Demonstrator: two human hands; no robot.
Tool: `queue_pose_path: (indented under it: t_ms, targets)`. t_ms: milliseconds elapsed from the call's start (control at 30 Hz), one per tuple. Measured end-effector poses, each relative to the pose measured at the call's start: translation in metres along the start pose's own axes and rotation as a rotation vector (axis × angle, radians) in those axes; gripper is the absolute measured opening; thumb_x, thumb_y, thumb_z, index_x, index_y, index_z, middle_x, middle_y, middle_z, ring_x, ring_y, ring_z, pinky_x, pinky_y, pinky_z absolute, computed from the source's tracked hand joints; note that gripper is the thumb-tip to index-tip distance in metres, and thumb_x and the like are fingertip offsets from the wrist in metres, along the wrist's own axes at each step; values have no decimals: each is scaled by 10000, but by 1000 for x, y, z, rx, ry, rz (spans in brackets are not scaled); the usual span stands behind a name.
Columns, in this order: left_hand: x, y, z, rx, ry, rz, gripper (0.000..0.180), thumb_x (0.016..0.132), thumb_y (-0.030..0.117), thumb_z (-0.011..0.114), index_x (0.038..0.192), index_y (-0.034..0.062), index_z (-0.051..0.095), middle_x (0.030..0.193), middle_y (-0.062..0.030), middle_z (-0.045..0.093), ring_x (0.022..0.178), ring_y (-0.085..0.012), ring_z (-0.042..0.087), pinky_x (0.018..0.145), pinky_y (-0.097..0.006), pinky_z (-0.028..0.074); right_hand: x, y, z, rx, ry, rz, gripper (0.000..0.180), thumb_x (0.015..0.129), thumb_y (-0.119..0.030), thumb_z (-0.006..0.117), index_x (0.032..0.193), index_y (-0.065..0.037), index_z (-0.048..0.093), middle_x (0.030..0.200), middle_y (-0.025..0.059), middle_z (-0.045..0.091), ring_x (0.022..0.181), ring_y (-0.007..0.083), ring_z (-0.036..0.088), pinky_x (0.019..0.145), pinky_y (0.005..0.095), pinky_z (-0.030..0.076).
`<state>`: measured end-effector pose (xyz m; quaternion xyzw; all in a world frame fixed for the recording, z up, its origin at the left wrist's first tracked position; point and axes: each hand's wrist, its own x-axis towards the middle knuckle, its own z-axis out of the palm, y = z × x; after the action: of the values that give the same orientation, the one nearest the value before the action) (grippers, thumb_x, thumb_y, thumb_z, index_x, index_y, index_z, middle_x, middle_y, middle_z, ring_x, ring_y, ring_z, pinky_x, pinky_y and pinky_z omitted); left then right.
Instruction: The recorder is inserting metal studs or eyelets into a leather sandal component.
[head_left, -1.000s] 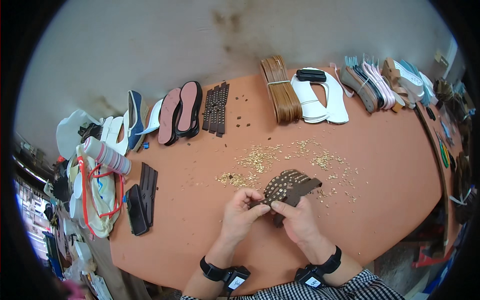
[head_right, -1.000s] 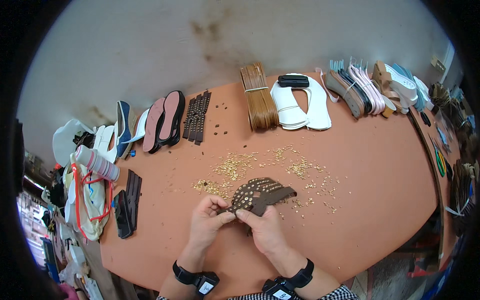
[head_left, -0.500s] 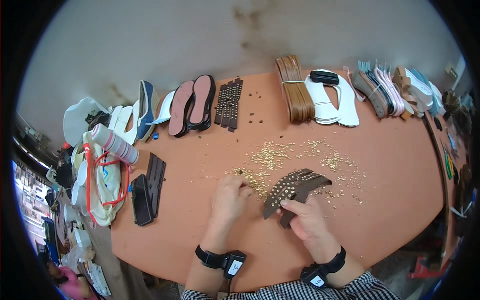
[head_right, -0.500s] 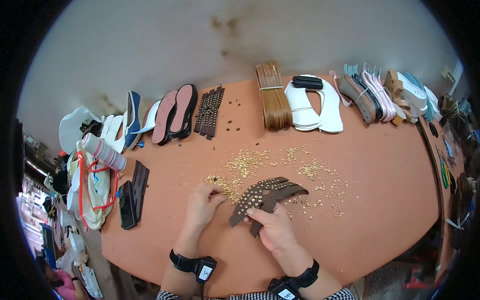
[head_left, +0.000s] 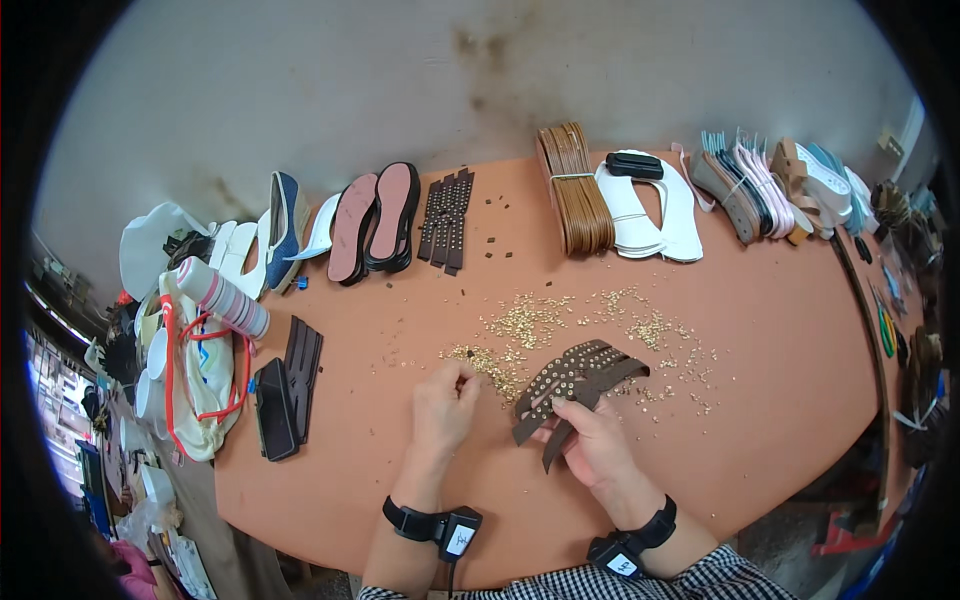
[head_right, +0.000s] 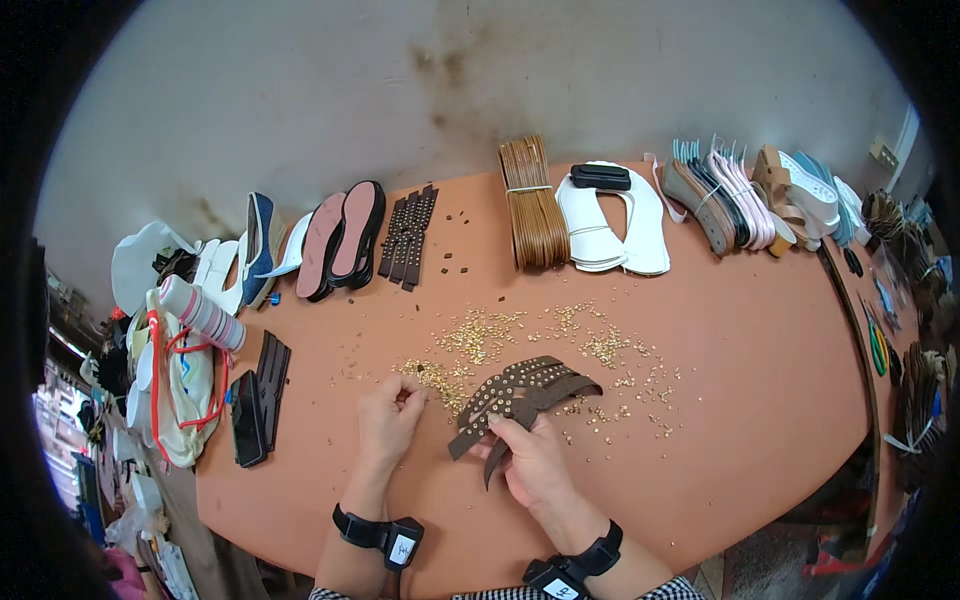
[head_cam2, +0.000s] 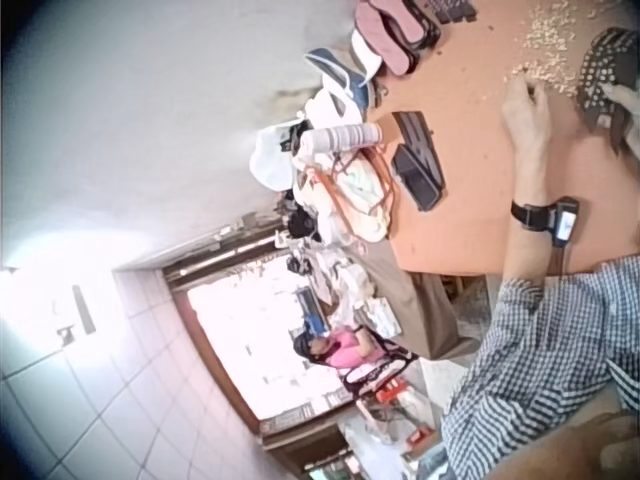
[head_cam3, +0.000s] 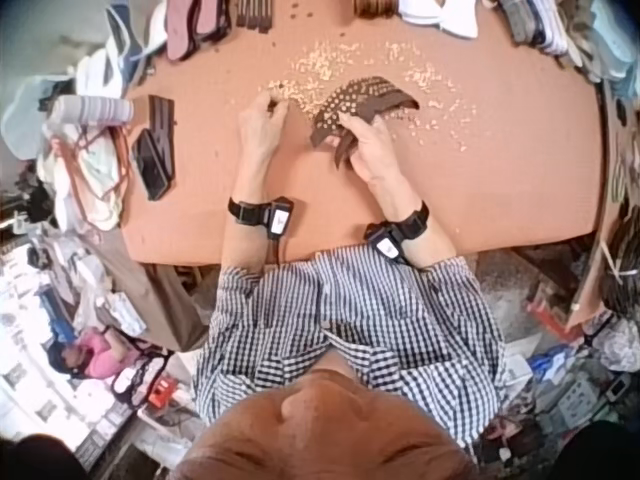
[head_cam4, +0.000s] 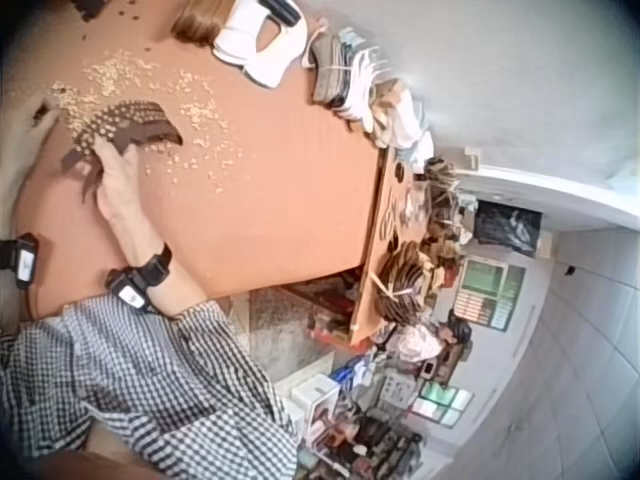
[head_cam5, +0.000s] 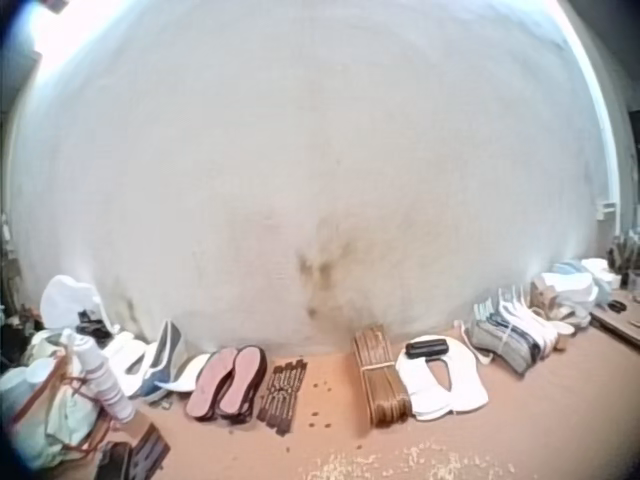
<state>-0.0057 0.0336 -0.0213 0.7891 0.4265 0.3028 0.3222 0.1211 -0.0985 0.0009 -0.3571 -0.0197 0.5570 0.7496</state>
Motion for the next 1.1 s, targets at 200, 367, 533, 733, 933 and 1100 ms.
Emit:
queue_pose_path:
  t_ms: [200, 367, 533, 733, 933, 1100]
  targets:
    - [0, 9, -6, -23, 11, 15, 61, 737, 55, 644, 778, 10, 649, 612, -58, 610, 570, -78, 560, 535, -220, 442, -2, -1, 0, -138, -14, -9, 143, 851, -31, 475, 992, -39, 497, 880, 98, 597, 722, 195, 611, 637, 338, 538]
    - [2, 8, -10, -175, -12, -96, 60, 746, 25, 633, 794, -9, 640, 626, -45, 599, 577, -78, 549, 536, -210, 440, -1, 4, -2, -157, -79, -98, 120, 823, 14, 510, 938, -17, 524, 820, 70, 604, 665, 141, 604, 603, 276, 532]
    - [0, 0, -11, -574, -159, -317, 63, 774, -7, 601, 833, -19, 618, 660, -21, 573, 586, -82, 531, 544, -194, 443, 0, 3, 0, -131, -59, -68, 150, 789, 59, 527, 925, -2, 537, 816, 70, 602, 672, 140, 596, 608, 264, 524]
    - [-4, 27, -13, -647, -139, -378, 60, 785, 3, 602, 843, -14, 601, 701, -38, 585, 596, -86, 542, 554, -200, 462, -1, 1, -2, -111, -38, -99, 146, 765, 42, 554, 901, -13, 556, 832, 73, 607, 695, 157, 586, 611, 261, 488]
    - [-9, 24, -11, -826, -217, -281, 77, 793, 23, 605, 870, 18, 603, 708, -19, 590, 627, -68, 550, 540, -179, 449, -5, -1, 1, -77, 11, -189, 144, 779, 55, 553, 909, -8, 562, 792, 59, 604, 677, 126, 585, 594, 237, 469]
    - [-8, 26, -10, -877, -234, -341, 95, 774, -21, 606, 869, -15, 604, 758, -77, 618, 649, -115, 588, 582, -218, 495, -2, 0, 0, -58, 75, -207, 134, 788, 46, 550, 913, 2, 561, 793, 64, 610, 676, 134, 595, 590, 240, 478]
